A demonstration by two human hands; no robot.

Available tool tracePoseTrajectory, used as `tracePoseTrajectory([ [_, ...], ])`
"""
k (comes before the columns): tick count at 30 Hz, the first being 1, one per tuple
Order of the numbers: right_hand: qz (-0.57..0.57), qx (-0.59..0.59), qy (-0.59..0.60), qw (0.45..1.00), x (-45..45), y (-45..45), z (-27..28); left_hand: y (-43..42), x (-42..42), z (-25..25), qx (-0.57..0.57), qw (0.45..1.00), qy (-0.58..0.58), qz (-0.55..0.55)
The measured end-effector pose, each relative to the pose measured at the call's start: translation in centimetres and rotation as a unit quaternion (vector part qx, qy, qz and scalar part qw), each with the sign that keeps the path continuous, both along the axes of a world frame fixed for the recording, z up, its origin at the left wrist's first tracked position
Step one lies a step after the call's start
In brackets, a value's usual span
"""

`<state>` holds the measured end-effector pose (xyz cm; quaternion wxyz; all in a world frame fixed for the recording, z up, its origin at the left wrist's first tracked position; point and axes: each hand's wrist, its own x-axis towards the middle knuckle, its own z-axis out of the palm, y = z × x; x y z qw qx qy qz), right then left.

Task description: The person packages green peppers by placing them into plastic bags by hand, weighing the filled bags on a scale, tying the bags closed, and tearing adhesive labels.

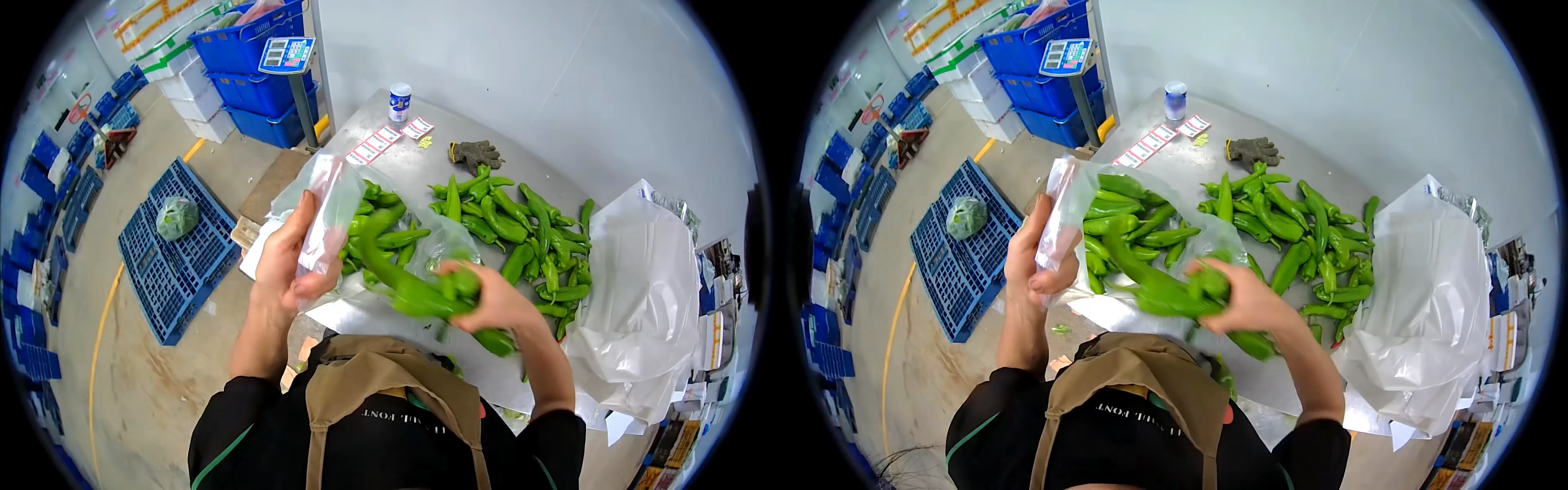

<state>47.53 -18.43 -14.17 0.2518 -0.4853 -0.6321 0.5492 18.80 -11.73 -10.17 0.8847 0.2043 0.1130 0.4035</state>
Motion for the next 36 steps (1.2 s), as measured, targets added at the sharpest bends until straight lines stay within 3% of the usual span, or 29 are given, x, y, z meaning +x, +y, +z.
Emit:
tracePoseTrajectory([
  [2,0.037,-0.015,0.021,0.999,-3.5,4.8,-1.9,-0.7,-0.5,0.2,0.044,0.998,0.035,0.010],
  [4,-0.031,0.155,-0.054,0.986,-8.0,9.5,-6.3,-1.2,-0.7,0.5,0.013,0.996,0.074,0.045],
  [5,-0.010,0.196,-0.020,0.980,-10.1,11.3,-6.5,-1.3,-0.7,0.5,-0.004,0.994,0.095,0.062],
  [6,-0.010,0.360,-0.023,0.933,-11.8,14.6,-11.1,-1.1,-1.5,-0.1,0.016,0.998,0.052,0.026],
  [7,-0.010,0.404,-0.157,0.901,-12.9,15.3,-12.0,-1.1,-1.9,-0.5,-0.001,0.999,0.020,0.038],
  [8,0.010,0.279,-0.215,0.936,-14.0,15.2,-11.2,-1.1,-2.7,-1.2,0.013,0.999,0.010,0.045],
  [11,0.007,0.492,-0.282,0.824,-13.8,12.2,-12.4,-0.9,-5.4,-3.5,0.047,0.998,-0.018,0.036],
  [14,0.079,0.397,-0.024,0.914,-7.8,5.6,-9.6,-1.2,-7.0,-4.2,0.047,0.998,-0.030,0.028],
  [15,0.000,0.364,-0.020,0.931,-5.4,2.9,-8.8,-0.9,-7.4,-4.4,0.080,0.995,-0.054,-0.026],
  [16,-0.077,0.333,-0.018,0.940,-2.7,0.0,-8.5,-1.5,-6.4,-3.6,0.029,0.997,-0.064,0.020],
  [18,-0.215,0.225,-0.143,0.939,2.2,-5.4,-10.6,-1.4,-6.2,-3.8,0.012,0.997,-0.074,0.023],
  [20,-0.158,0.123,-0.295,0.934,5.4,-11.0,-13.9,-1.3,-6.2,-4.0,-0.006,0.997,-0.074,0.029],
  [22,-0.148,0.120,-0.273,0.943,5.2,-15.7,-19.1,-0.9,-5.3,-4.2,0.008,0.996,-0.082,0.021],
  [24,-0.150,-0.040,-0.375,0.914,1.9,-17.1,-20.3,-0.8,-3.3,-3.7,0.029,0.995,-0.089,0.015],
  [26,-0.210,-0.004,-0.263,0.942,0.3,-18.1,-22.1,-0.5,-1.4,-3.5,0.063,0.992,-0.104,-0.020],
  [27,-0.237,0.015,-0.267,0.934,0.1,-18.0,-22.2,0.1,-0.9,-3.5,0.082,0.987,-0.117,-0.070],
  [29,-0.254,-0.024,-0.329,0.909,0.6,-17.9,-21.8,-0.4,-0.4,-2.9,0.024,0.997,-0.065,0.037],
  [32,-0.385,-0.077,-0.334,0.857,3.9,-17.5,-19.7,-1.6,2.3,0.1,-0.061,0.986,0.034,0.154],
  [34,-0.460,0.020,-0.418,0.783,7.6,-17.9,-18.2,2.1,0.1,-3.6,0.138,0.979,-0.096,-0.116],
  [35,-0.483,0.178,-0.478,0.712,9.3,-18.0,-18.9,2.3,-1.2,-4.8,0.149,0.976,-0.097,-0.125],
  [36,-0.494,0.194,-0.486,0.694,10.6,-17.9,-19.3,2.5,-2.6,-5.9,0.159,0.973,-0.099,-0.134],
])
